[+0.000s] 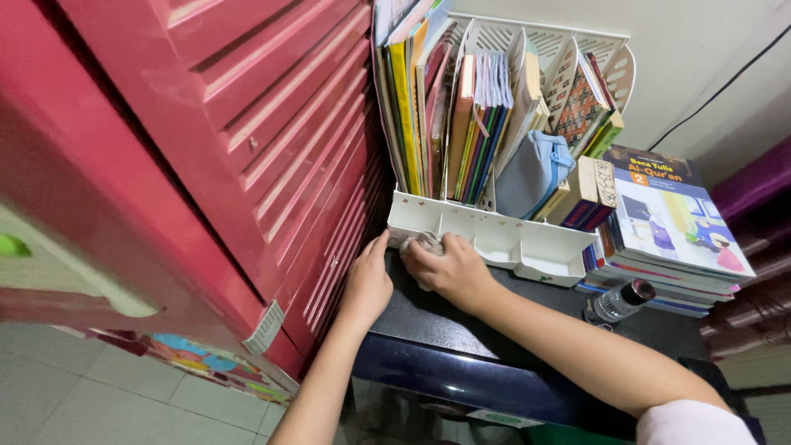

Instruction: The person wipes a book and the desk surface with a cloth, then cleans a white plastic organizer and a small bottle. They move books and a pencil case to access the desk and organizer, wiping each section thoroughly before returning items to their original positions.

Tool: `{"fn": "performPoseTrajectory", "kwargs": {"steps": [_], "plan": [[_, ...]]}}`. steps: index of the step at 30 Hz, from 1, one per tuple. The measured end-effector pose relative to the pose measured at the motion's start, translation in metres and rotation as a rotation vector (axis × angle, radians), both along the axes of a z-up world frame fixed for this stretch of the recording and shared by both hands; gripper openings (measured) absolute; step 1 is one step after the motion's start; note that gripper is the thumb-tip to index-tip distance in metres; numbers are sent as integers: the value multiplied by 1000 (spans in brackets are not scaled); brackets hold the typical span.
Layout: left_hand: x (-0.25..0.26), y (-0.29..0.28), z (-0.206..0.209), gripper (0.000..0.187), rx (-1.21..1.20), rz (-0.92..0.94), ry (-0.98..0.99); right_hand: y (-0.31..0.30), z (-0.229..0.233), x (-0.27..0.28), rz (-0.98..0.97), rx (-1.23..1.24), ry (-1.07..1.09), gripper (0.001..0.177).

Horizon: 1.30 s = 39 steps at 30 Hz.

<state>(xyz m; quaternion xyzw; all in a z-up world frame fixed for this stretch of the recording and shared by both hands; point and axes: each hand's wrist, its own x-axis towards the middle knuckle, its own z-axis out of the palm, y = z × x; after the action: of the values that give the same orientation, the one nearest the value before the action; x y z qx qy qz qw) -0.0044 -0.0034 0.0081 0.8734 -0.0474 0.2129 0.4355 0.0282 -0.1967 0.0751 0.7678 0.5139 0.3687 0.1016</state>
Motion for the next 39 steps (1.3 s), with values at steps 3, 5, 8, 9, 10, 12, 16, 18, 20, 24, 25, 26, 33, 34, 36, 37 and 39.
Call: {"fn": "performPoseTrajectory", "kwargs": {"steps": [3,5,8,9,10,12,16,18,20,24,25,26,33,34,36,37,39], "plan": [[1,1,-2,62,6,-10,6,13,-4,-3,-46,-20,60,36],[-2,1,0,63,37,-12,-8,10,-4,0,-50,-42,108,35],[-8,-8,17,67,149,17,-60,-20,1,0,9,-21,68,35],[-13,-13,24,69,205,51,-80,-32,4,1,0,-26,63,36],[-17,-16,31,70,261,85,-101,-44,7,2,-9,-32,57,36],[-19,-17,44,74,378,31,-69,-57,7,-2,-47,-42,76,35],[-18,-22,56,68,657,-80,-159,-64,11,-7,-126,-50,134,32],[-19,-24,55,65,710,-93,-200,-69,13,-10,-170,-48,168,31],[-20,-22,54,63,732,-94,-202,-76,15,-14,-231,-40,213,33],[-20,-22,53,57,714,-82,-183,-102,24,-25,-249,-86,121,31],[-21,-23,53,56,713,-75,-190,-105,25,-29,-283,-91,128,31],[-21,-24,54,55,716,-62,-204,-108,26,-33,-317,-95,136,32],[-21,-19,57,55,733,-73,-237,-130,27,-46,-367,-125,133,33],[-20,-18,59,55,735,-77,-238,-134,27,-48,-372,-115,144,33],[-19,-19,58,53,729,-83,-236,-145,27,-51,-389,-100,166,32],[-18,-21,57,53,722,-86,-237,-153,29,-53,-403,-96,171,32],[-16,-23,56,51,699,-89,-246,-163,30,-56,-457,-109,180,30]]}}
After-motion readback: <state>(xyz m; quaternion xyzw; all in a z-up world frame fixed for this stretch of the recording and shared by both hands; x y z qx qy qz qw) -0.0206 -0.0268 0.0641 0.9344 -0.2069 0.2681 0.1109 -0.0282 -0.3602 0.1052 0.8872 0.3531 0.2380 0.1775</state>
